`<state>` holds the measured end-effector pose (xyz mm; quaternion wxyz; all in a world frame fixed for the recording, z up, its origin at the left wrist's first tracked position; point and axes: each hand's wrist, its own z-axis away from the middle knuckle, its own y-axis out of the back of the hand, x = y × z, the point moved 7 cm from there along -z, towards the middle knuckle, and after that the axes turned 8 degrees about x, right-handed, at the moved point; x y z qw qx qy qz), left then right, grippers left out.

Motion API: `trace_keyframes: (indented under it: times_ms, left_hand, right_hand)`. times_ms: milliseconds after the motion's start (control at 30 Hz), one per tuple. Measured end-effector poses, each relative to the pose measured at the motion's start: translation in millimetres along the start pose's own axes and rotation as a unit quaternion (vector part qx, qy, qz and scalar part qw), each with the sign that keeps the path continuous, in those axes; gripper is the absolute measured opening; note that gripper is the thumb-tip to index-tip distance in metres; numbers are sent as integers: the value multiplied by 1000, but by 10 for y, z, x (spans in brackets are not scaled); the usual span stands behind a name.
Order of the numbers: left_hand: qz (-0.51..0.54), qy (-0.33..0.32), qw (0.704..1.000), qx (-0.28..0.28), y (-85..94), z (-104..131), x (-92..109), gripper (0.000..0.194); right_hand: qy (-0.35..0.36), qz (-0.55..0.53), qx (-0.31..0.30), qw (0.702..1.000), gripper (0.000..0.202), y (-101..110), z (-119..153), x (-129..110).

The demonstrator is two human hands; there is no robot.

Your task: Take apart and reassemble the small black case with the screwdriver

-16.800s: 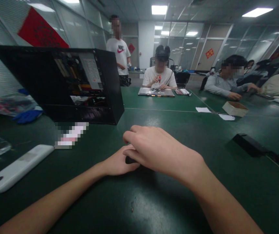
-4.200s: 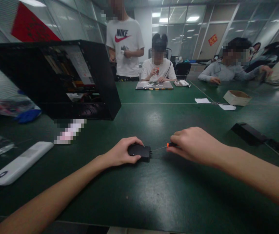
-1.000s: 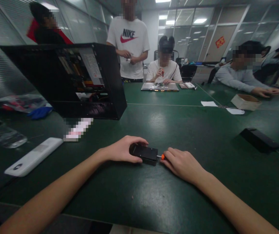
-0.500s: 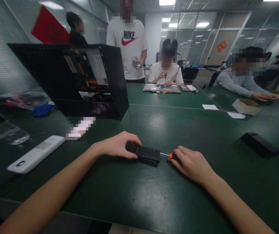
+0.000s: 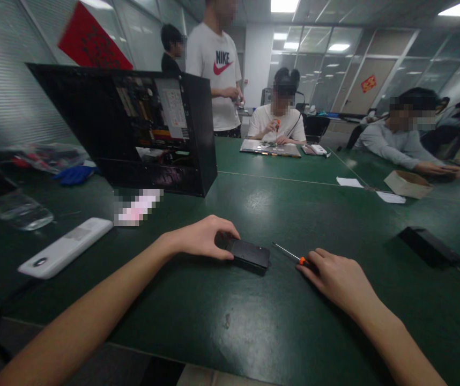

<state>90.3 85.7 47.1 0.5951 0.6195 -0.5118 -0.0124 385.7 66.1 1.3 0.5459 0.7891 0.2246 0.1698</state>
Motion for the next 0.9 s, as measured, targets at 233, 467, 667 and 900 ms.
trace_keyframes:
  times_ms: [233,467,667,900]
  left_hand:
    - [-8,0,1000,-4,-3,-1,5,39]
    - [-20,11,1000,-13,-7,0,6,39]
    - [-9,5,1000,-15,-8,4,15,39]
    - [8,-9,1000,22,58,-34,36,32]
  right_hand:
    - [0,-14,16,1000,47,234,-134,-213]
    - [103,-168,-42,980,48,279,-633,-971]
    - [73,-258,-20,963,30,174,-653,-966]
    - [35,-307,65,949,21,177,-694,-857]
